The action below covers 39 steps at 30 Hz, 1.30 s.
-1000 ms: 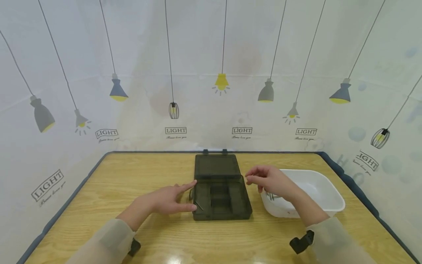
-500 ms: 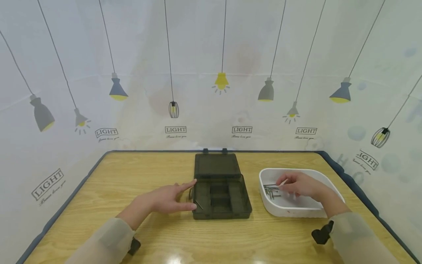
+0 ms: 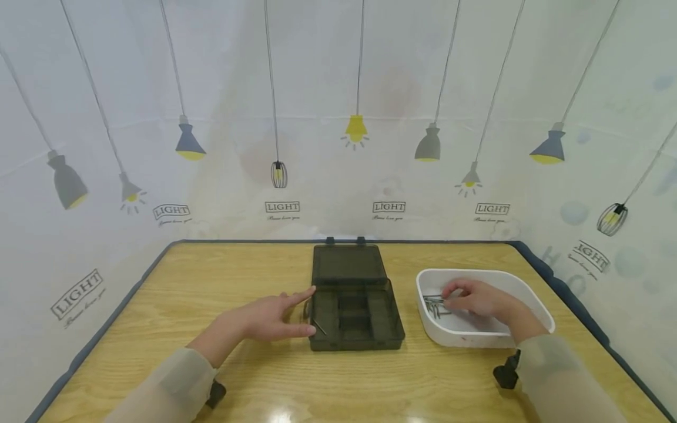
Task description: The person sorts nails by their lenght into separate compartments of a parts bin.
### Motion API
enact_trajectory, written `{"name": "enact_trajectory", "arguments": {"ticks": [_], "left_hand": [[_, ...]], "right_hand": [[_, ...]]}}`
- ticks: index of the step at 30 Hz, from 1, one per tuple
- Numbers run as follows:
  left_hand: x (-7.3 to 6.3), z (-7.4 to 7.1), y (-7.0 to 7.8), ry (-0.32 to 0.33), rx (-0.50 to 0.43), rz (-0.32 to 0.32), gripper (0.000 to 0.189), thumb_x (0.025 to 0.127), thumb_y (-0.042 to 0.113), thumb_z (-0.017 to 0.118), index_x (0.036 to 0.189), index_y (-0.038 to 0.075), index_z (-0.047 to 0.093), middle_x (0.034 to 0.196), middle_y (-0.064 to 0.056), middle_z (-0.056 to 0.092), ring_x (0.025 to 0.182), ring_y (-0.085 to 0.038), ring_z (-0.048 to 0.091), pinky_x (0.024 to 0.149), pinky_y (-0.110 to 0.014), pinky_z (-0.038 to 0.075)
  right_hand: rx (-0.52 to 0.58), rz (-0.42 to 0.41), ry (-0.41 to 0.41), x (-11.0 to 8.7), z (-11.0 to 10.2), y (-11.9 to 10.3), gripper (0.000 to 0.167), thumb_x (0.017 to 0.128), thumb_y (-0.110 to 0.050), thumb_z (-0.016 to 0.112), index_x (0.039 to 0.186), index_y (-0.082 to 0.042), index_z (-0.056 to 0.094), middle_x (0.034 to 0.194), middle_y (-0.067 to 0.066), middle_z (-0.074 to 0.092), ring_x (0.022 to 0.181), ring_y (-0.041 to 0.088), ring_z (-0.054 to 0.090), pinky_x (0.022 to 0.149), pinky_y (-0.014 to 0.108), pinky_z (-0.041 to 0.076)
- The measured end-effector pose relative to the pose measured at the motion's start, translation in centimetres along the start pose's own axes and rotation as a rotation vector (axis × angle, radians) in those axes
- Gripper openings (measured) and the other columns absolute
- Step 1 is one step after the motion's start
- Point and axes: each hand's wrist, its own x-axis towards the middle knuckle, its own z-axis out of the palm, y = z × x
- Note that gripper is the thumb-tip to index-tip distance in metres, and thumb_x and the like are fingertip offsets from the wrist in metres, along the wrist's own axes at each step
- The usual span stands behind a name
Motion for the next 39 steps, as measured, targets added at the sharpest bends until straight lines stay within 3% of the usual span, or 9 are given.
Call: {"name": "enact_trajectory", "arguments": {"ticks": [17,39], "left_hand": [[-0.13,-0.25,0.31,-0.001,-0.013,0.0,0.097,0.1,0.079,0.06,0.177,0.036,0.021,0.177,-0.012,0.039,0.165,-0.051,0.029,0.128,-0.073,0.033],[-0.28,-0.28,0.31,0.004,0.001,0.008,0.097,0.1,0.08,0.058,0.177,0.036,0.02,0.179,-0.008,0.036,0.165,-0.051,0.029,0.129,-0.073,0.033]], "right_hand": [[-0.049,0.1,0.026,-0.02,0.25,-0.52,0.025,0.104,-0.036,0.077,0.117,-0.015,0.071,0.115,0.005,0.066,0.104,0.026,0.056,0.083,0.034,0.045],[-0.05,0.075,0.051,-0.24,0.11,-0.68,0.02,0.103,-0.026,0.078,0.112,-0.01,0.074,0.106,0.004,0.07,0.098,0.022,0.058,0.082,0.033,0.047]]}}
